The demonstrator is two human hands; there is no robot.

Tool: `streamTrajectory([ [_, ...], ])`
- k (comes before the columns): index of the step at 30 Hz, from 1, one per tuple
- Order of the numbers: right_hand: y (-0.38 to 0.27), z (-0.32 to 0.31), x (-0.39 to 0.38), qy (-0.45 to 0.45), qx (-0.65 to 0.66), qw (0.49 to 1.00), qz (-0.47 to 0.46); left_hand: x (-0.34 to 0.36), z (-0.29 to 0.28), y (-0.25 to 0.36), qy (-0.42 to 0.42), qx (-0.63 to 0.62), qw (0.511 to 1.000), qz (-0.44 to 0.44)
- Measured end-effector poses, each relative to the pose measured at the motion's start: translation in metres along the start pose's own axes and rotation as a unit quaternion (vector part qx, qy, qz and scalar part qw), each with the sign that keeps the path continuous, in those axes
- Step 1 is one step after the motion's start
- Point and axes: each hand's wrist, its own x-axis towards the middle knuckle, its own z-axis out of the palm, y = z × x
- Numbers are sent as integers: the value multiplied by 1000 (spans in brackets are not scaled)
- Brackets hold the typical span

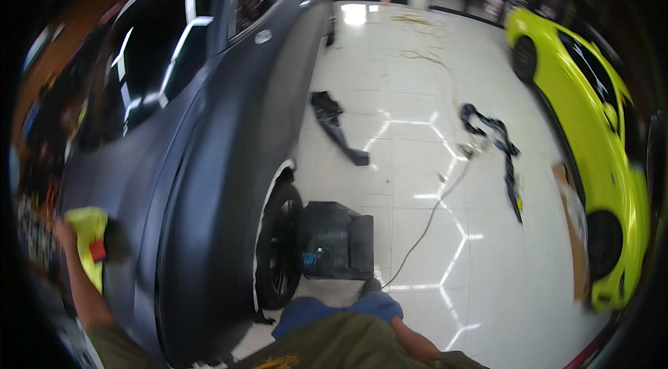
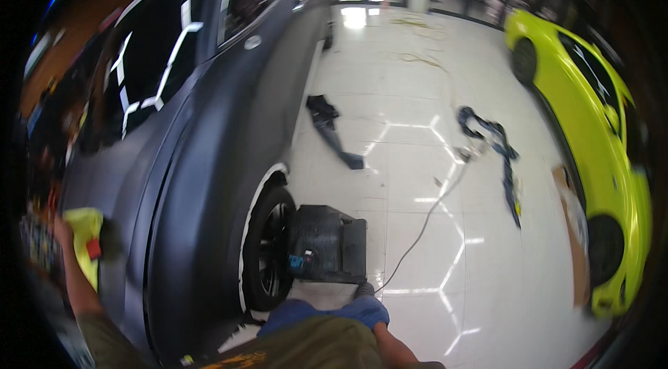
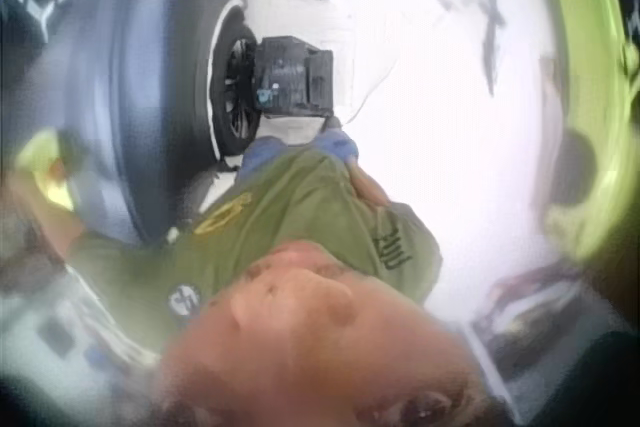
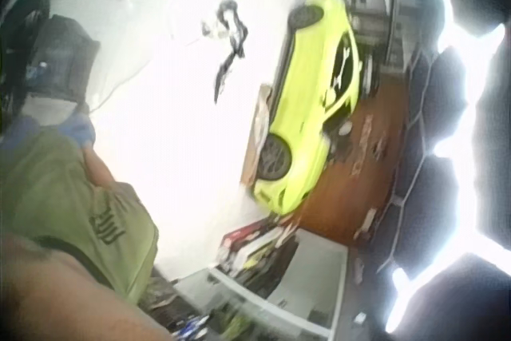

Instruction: The person applies a matte vinyl wrap to a car hood, smoothing it with a squeegee and microfiber cloth. They use a heat gun to warm the material and a knife to trim excess wrap along the edges. The person repeatedly wipes and presses the surface to ensure adhesion and remove air bubbles.

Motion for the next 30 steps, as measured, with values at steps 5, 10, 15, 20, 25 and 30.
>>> streamTrajectory([
  [5,10,-106,20,-84,-108,990,28,29,-8,124,-77,-149,981,-101],
  [10,-18,-159,35,-112,-167,979,28,43,-63,169,-251,37,967,-9],
  [15,-52,-197,74,-64,-163,984,36,-18,-70,300,-88,1,996,25],
  [20,-50,-241,98,-77,-193,976,60,-182,-154,459,-533,-448,697,171],
  [25,-17,-286,148,-243,-293,924,19,-591,-64,481,-748,-269,607,-8],
  [30,-15,-428,216,-233,-443,865,-28,-617,-80,591,-547,-416,534,-492],
])
